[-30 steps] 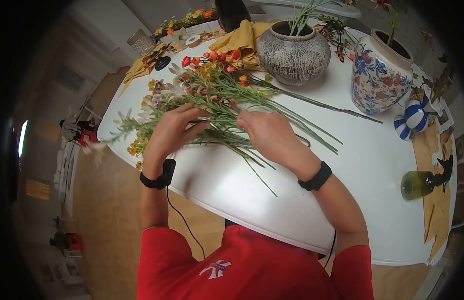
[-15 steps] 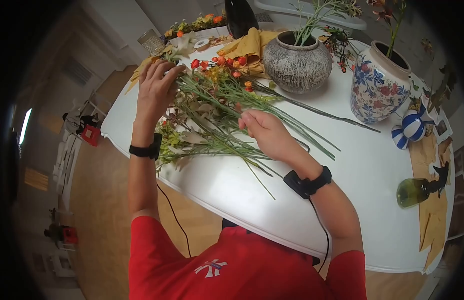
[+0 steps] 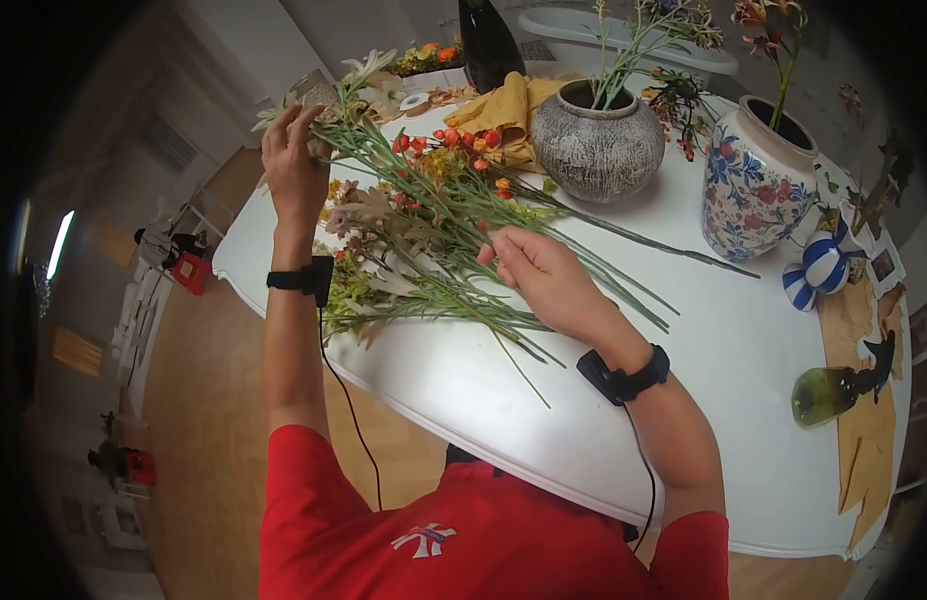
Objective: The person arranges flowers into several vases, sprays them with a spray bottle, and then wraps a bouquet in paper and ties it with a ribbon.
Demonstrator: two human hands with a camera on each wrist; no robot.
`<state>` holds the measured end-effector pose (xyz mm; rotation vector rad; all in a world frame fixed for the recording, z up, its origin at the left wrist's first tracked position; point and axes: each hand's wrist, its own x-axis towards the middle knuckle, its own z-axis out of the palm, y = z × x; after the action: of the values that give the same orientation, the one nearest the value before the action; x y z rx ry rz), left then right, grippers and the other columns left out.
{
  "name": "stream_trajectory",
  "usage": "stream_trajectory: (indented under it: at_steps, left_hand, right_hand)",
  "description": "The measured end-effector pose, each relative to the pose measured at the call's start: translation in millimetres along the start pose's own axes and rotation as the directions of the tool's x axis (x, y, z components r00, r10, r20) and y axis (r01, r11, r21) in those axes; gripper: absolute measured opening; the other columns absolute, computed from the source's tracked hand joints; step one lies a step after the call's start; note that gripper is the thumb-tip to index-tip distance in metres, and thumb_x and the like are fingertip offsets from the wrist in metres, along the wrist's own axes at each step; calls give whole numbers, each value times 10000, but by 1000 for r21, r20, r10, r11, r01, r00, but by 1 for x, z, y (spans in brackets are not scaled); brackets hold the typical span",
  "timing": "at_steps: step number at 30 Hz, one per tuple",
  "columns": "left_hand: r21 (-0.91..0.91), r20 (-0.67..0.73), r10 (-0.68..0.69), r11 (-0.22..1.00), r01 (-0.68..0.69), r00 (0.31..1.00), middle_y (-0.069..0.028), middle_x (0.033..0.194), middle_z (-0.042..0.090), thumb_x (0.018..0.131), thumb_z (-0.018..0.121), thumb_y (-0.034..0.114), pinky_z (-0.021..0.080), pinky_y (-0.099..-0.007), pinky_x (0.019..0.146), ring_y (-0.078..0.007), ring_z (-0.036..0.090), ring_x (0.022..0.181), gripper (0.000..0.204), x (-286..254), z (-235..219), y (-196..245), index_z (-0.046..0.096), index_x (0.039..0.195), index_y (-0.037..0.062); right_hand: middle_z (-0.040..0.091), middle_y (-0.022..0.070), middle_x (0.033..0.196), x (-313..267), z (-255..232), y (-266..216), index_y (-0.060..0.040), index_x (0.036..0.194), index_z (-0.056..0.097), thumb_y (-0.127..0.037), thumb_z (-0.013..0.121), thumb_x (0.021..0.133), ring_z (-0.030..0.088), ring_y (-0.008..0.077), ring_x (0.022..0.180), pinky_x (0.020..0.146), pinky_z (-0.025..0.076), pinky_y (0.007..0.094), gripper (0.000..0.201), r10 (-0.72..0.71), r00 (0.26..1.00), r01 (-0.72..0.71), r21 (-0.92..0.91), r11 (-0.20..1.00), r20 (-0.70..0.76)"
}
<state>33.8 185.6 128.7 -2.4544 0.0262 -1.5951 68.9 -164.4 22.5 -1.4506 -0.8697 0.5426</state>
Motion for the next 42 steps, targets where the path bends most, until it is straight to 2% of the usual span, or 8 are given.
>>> stream_trajectory:
  at_steps: [9,21,26,33,34,36,39,42]
  left_hand:
    - [52,-198,254,967,-249,947,-75,1363,547,739,712,-88,441,-476,1121,-337,498,1363,549,23,-25,54,729,1187,230]
    - [40,-431,445,879,-476,785,-38,1370,544,739,876,83,502,-450,1075,-353,514,1348,396,64,-44,156,783,1083,256]
    - [-79,-477,461,825,-559,748,-22,1372,559,736,881,107,498,-455,1075,-336,522,1338,381,73,-24,180,773,1069,258]
    - [-61,-321,487,845,-532,812,-15,1566,425,747,873,221,283,-499,1224,-308,353,1489,624,60,-26,171,680,1307,418]
    - [31,-392,511,839,-544,765,-67,1334,628,864,820,274,510,-400,987,-237,628,1192,468,62,-45,176,689,1313,284]
    - [-69,-423,455,846,-529,783,-149,1450,530,843,825,394,368,-545,1153,-366,431,1421,570,50,-36,150,652,1352,204]
    - [-579,-17,198,797,-172,980,-149,1222,686,882,813,322,473,-397,973,-289,637,1139,443,42,-85,166,715,1232,70]
    - [-875,420,42,282,393,906,-93,1030,720,973,733,399,478,-284,769,-146,633,918,452,31,-71,168,705,1215,18]
  right_hand:
    - [747,97,994,-11,0,-16,29,1323,591,-186,598,1049,698,134,884,830,557,292,348,-125,988,125,4,992,92]
    - [752,81,933,-27,-11,-56,25,1246,618,-260,634,1047,699,136,769,720,541,300,348,-379,913,395,96,913,-149]
    - [732,70,962,-40,-25,-73,26,1245,592,-212,611,1061,677,104,756,678,547,258,302,-272,950,297,181,937,-150]
    - [669,38,992,-45,-48,-77,-35,1325,603,-255,562,1088,590,68,745,628,547,244,326,-264,937,308,183,934,-227]
    - [670,36,995,-47,-51,-81,-45,1367,601,-266,557,1091,592,66,758,640,554,243,356,-289,927,331,155,931,-240]
    - [671,35,1004,-49,-56,-83,-51,1423,582,-274,547,1095,596,67,775,671,570,246,398,-305,921,342,129,931,-243]
    - [683,47,1039,-49,-52,-81,-36,1420,578,-270,552,1093,606,72,791,692,580,255,403,-325,918,359,124,925,-228]
    - [694,61,1041,-48,-40,-84,-32,1415,577,-264,569,1086,615,81,800,698,580,259,403,-292,941,313,116,943,-170]
